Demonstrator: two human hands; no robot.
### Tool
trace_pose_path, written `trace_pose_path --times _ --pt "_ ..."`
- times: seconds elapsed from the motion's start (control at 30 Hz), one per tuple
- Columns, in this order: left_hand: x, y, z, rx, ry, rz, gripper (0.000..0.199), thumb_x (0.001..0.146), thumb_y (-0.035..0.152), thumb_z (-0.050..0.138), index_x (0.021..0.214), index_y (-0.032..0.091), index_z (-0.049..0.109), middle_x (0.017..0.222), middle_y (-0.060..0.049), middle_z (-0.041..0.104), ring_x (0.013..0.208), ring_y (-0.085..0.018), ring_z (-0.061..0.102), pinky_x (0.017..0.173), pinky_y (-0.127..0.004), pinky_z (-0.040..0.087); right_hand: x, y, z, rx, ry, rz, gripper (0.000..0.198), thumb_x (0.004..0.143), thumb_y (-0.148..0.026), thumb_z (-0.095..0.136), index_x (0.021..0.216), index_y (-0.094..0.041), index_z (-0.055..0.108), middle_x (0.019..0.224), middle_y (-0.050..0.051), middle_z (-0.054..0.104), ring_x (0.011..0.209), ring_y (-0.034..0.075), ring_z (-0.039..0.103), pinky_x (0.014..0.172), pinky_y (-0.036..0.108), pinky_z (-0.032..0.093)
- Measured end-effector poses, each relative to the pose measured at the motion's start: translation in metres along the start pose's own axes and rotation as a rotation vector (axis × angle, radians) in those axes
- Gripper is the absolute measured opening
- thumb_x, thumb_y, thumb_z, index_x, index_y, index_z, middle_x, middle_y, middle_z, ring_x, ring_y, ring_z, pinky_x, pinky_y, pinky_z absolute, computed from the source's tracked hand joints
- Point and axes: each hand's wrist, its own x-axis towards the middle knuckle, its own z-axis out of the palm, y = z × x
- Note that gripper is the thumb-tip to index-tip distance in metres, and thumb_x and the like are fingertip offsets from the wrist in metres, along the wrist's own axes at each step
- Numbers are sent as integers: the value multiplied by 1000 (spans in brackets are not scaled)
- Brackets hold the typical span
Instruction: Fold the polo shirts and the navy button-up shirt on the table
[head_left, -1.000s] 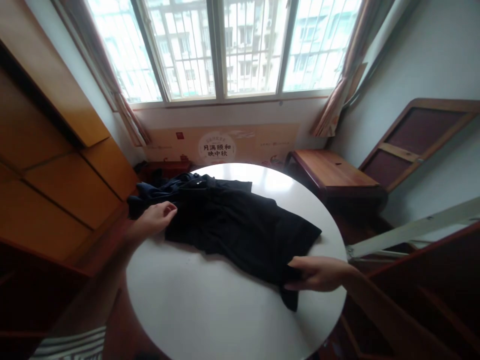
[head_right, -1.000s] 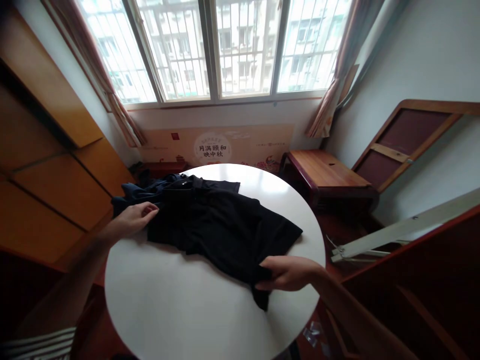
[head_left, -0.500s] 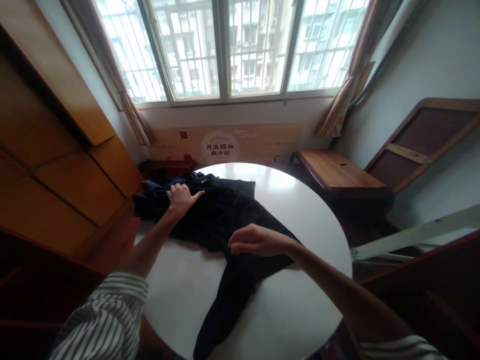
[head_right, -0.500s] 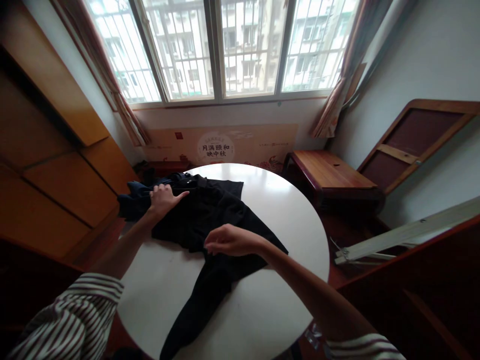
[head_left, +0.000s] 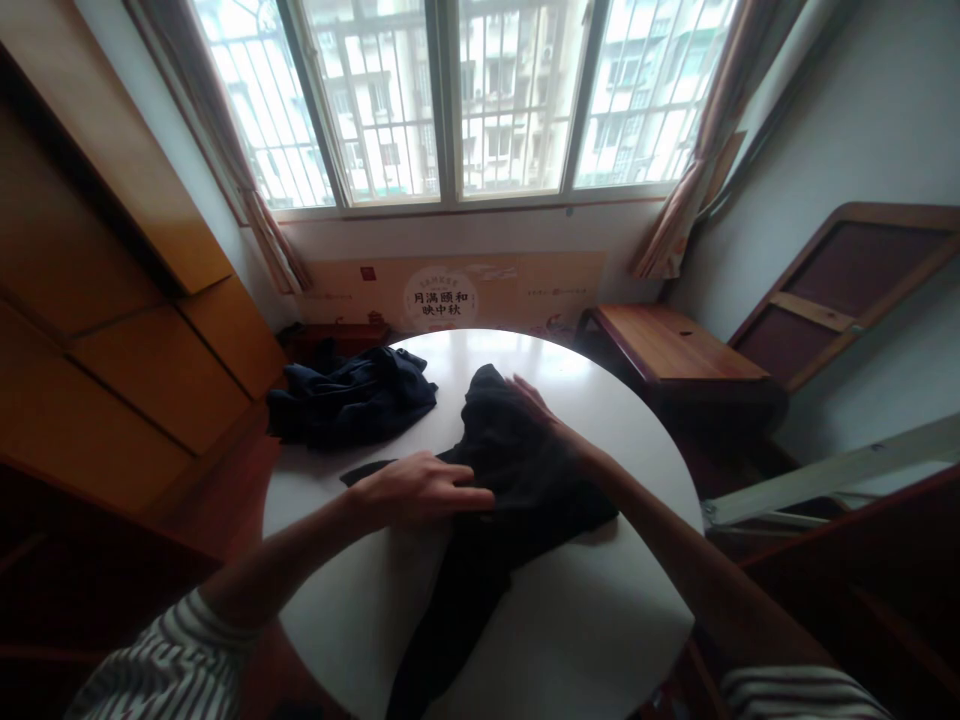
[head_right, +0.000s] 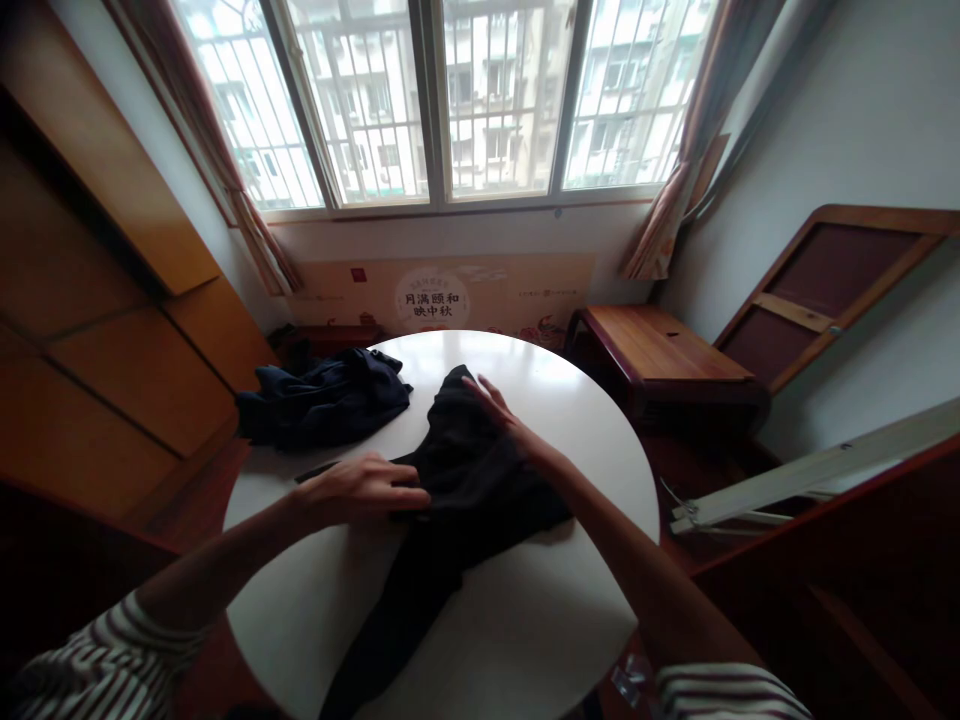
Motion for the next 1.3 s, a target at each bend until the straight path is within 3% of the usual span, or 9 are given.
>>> trace_pose_path --times 0.17,0.37,0.57,0.7,0.9,1.0,1.07,1.13,1.3 --pt "-12 10 -36 -469 -208 -155 30 93 33 61 122 24 66 90 -6 73 73 -17 67 66 -22 50 -33 -7 3 -399 -373 -73 14 75 -15 68 87 -17 74 91 4 72 87 21 68 81 31 53" --pt "-30 -84 -55 -956 -156 -479 39 77 45 78 97 12 74 89 -10 75 81 -22 69 76 -29 55 -48 -47 -10 -424 -681 160 24 85 -35 66 85 -12 67 58 1 66 55 17 66 54 22 49" --pt "43 -156 -63 -182 679 -802 33 86 33 66 113 13 68 101 -12 71 96 -26 66 93 -41 50 53 -61 -38 -692 569 -436 27 89 -22 54 112 -13 66 109 14 70 87 25 70 82 39 56" --pt "70 -134 -51 203 674 -718 26 91 18 54 113 15 67 114 -12 68 100 -23 65 96 -34 46 72 -33 -37 -836 639 -451 35 88 -16 51 121 -14 64 124 16 65 89 23 69 86 41 56" --pt "4 -54 28 -49 30 -811 43 91 57 53 100 18 68 87 -8 72 81 -23 67 70 -29 46 -38 37 -17 -1089 183 -196 52 86 -51 66 127 -18 63 128 14 63 112 29 63 98 44 51" --pt "-34 -25 50 -166 -139 -864 55 80 71 59 92 17 66 80 -7 70 73 -22 65 63 -27 42 -88 65 -8 -1182 137 -158 84 70 -59 79 138 -16 54 140 20 52 127 37 52 102 51 48" --pt "-46 -13 54 -299 -200 -822 50 81 68 59 82 18 64 77 -5 68 68 -19 62 59 -26 40 -105 76 3 -1239 199 -195 59 82 -46 73 130 -15 59 134 20 55 124 36 52 99 52 49" --pt "-48 -9 53 -444 -206 -776 44 87 61 54 78 19 62 76 -2 67 65 -16 60 57 -24 38 -110 79 21 -1262 249 -248 22 96 -26 54 112 -15 65 114 16 63 106 28 60 88 45 53" --pt "-33 -21 53 -567 135 -844 42 89 58 50 75 18 55 68 2 54 61 -13 48 56 -23 36 -107 65 74 -1194 52 -415 28 102 -16 35 83 -17 56 79 6 60 70 18 54 61 30 45"
